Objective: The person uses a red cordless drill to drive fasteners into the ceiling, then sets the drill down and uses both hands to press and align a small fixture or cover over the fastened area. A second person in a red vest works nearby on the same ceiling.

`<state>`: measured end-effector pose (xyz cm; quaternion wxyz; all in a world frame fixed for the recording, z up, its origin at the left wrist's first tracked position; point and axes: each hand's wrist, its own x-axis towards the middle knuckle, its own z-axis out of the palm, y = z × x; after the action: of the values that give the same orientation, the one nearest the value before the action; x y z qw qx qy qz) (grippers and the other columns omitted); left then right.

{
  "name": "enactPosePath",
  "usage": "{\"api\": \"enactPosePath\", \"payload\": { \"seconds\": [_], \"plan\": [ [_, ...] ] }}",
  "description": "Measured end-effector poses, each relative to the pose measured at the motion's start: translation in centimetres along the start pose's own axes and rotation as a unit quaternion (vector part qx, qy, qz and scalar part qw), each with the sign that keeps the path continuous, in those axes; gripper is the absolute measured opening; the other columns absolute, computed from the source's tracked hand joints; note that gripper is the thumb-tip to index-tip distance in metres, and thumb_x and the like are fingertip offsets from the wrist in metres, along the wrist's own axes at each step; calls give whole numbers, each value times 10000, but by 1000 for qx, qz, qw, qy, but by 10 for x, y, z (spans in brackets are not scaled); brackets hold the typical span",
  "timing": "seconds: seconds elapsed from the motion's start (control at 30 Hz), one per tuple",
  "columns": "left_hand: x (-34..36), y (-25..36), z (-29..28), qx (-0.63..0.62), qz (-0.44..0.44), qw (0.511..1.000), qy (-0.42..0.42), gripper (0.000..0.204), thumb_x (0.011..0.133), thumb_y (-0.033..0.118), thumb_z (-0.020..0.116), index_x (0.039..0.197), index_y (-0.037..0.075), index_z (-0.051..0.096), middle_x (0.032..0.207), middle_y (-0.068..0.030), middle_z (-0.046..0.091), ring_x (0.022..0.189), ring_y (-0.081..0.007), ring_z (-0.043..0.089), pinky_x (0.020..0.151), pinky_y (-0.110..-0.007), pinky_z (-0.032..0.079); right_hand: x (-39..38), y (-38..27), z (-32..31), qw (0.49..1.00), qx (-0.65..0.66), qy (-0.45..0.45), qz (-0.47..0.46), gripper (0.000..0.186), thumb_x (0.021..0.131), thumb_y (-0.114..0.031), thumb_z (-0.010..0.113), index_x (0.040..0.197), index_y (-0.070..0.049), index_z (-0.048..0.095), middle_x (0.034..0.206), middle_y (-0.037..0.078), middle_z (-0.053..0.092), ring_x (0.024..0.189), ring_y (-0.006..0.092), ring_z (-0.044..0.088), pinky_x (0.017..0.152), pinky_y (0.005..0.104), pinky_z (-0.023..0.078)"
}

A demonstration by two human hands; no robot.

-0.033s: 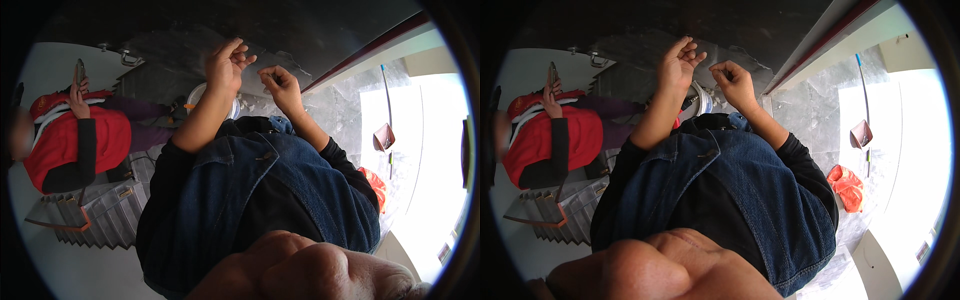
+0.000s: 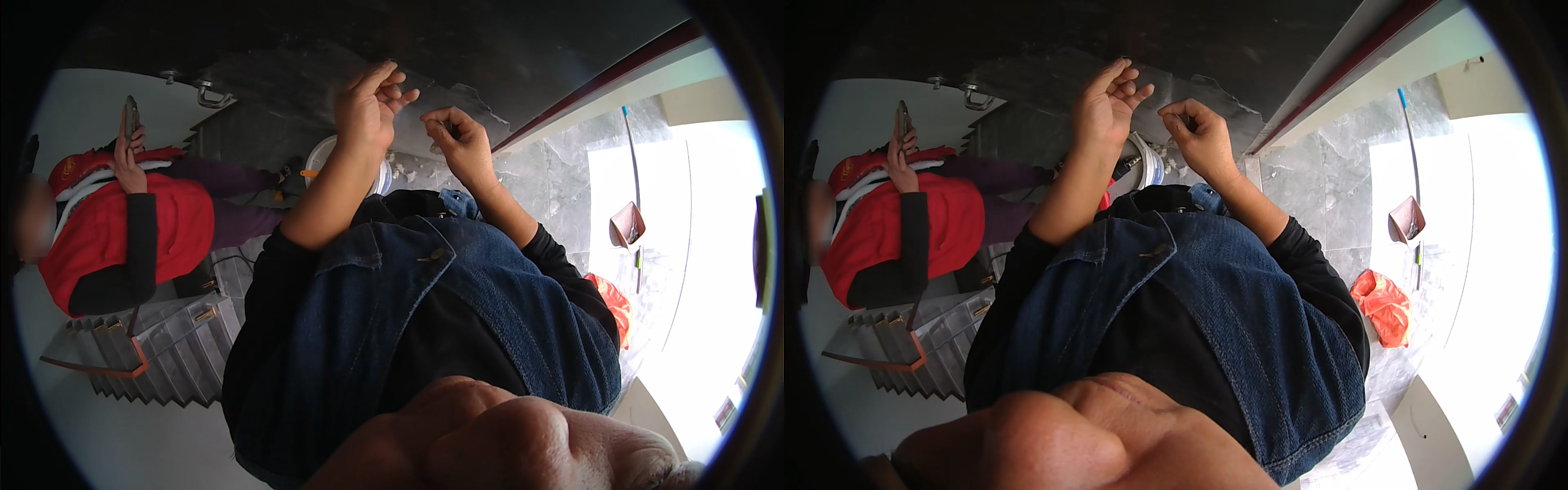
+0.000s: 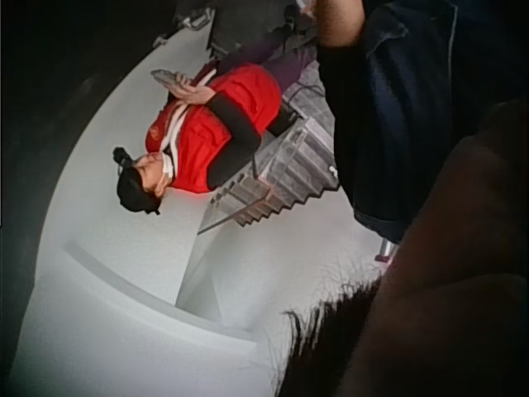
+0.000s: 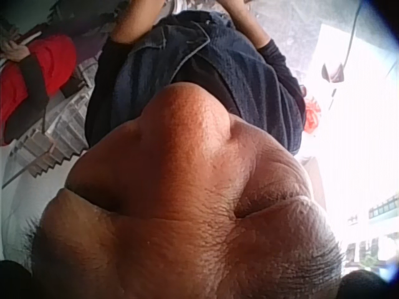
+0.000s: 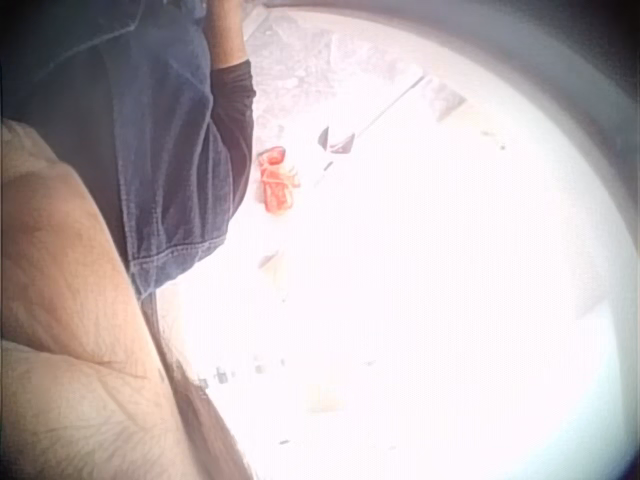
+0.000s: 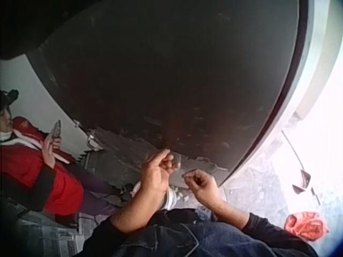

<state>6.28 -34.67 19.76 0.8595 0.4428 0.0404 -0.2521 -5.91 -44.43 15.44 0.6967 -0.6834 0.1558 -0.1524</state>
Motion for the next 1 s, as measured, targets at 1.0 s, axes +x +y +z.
{"api": "enactPosePath", "payload": {
  "seconds": [1.0],
  "plan": [
    [1, 5, 8, 30, 11, 999, 3, 65, 786, 47, 659, 813, -3, 628, 709, -108, 626, 612, -166, 584, 672, -410, 564, 7, 1, -4, 1000, -7, 2, 17, 118, 884, -86, 596, 961, -11, 645, 762, -7, 594, 679, 47, 519, 615, 200, 434]
  ]
}}
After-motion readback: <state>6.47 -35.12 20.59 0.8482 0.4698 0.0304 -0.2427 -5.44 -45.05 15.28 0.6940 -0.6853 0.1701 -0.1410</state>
